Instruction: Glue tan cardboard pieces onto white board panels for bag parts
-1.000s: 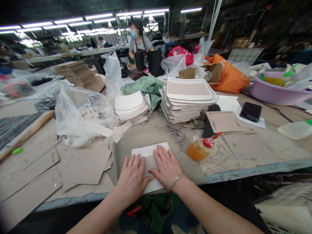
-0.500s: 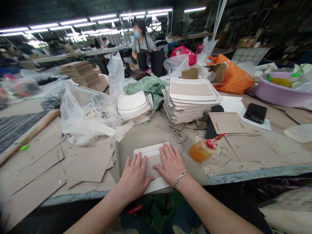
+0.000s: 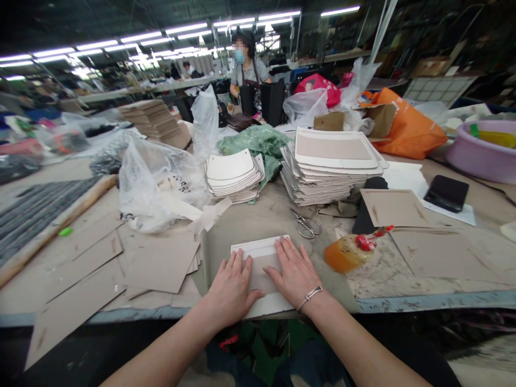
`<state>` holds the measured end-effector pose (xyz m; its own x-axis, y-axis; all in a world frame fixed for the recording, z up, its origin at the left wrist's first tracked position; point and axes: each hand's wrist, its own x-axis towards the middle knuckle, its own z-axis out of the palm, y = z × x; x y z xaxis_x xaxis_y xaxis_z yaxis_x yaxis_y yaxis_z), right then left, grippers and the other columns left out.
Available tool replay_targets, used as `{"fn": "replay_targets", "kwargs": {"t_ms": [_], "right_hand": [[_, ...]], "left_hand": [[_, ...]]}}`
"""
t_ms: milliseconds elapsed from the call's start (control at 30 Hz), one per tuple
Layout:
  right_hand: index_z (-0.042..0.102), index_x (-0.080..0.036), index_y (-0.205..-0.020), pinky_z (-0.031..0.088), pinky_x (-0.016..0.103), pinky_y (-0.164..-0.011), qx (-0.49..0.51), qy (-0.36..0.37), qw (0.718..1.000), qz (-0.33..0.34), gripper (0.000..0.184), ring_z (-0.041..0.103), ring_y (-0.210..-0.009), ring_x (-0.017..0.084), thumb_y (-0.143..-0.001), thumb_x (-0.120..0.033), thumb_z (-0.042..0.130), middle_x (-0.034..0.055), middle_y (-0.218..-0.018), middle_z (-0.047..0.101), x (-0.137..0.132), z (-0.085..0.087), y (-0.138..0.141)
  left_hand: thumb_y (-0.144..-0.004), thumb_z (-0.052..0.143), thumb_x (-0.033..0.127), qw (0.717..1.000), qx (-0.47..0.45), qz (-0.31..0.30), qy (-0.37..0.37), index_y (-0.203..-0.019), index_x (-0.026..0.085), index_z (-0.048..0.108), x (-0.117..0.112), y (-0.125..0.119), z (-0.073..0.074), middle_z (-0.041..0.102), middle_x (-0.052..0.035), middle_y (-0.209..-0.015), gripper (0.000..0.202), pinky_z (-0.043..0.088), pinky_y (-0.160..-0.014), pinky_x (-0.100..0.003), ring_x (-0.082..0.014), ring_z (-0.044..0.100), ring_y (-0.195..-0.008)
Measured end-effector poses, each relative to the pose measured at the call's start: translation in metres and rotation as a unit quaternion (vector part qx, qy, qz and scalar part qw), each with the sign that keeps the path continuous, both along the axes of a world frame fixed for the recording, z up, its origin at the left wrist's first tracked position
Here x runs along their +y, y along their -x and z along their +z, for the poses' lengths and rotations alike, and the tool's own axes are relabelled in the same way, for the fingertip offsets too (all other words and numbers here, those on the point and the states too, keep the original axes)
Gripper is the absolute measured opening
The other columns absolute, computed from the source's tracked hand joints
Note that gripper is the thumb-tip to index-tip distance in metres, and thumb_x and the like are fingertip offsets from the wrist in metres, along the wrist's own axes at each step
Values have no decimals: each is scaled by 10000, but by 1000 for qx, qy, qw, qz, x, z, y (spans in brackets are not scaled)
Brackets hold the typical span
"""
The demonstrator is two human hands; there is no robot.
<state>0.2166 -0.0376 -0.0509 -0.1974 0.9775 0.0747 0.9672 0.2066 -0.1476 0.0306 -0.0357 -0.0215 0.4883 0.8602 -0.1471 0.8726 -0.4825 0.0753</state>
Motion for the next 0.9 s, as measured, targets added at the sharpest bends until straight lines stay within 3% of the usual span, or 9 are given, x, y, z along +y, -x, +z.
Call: {"fn": "replay_targets", "kwargs": {"t_ms": [133,233,567,900], "right_hand": [[242,-130,-1427,142,509,-1101,9,-19,997,75,676,102,-1376,252,-891,-531,337,83,-1494,167,-1,10,14],[279,-157,-1417,125,503,-1107,19,18,991,129,670,134,-1371,243,-890,-571,302,69,-1482,220,0,9,22],[307,-144,-1403,167,514,-1088,-3,17,995,97,668,158,-1365,253,-876,-547,378,101,-1484,201,-3,-6,14],[322,-145,-1397,169,503,-1087,-14,-7,995,96,659,170,-1362,256,-871,-533,402,107,-1481,210,-3,-14,15]], "left_hand": [[-793,472,563,1000,8,1,8,-1354,71,371,0,-1,1,282,-263,-1432,753,276,-1020,-531,-384,261,-1321],[-813,454,524,1000,13,-2,13,-1359,75,369,2,0,3,284,-255,-1434,713,289,-1017,-517,-375,266,-1322],[-806,366,634,1000,2,-6,-4,-1363,98,359,0,3,1,272,-251,-1440,774,195,-1033,-581,-381,228,-1333],[-795,380,634,1000,-9,-8,18,-1371,87,335,1,4,3,264,-264,-1437,795,194,-1033,-582,-394,199,-1338]]}}
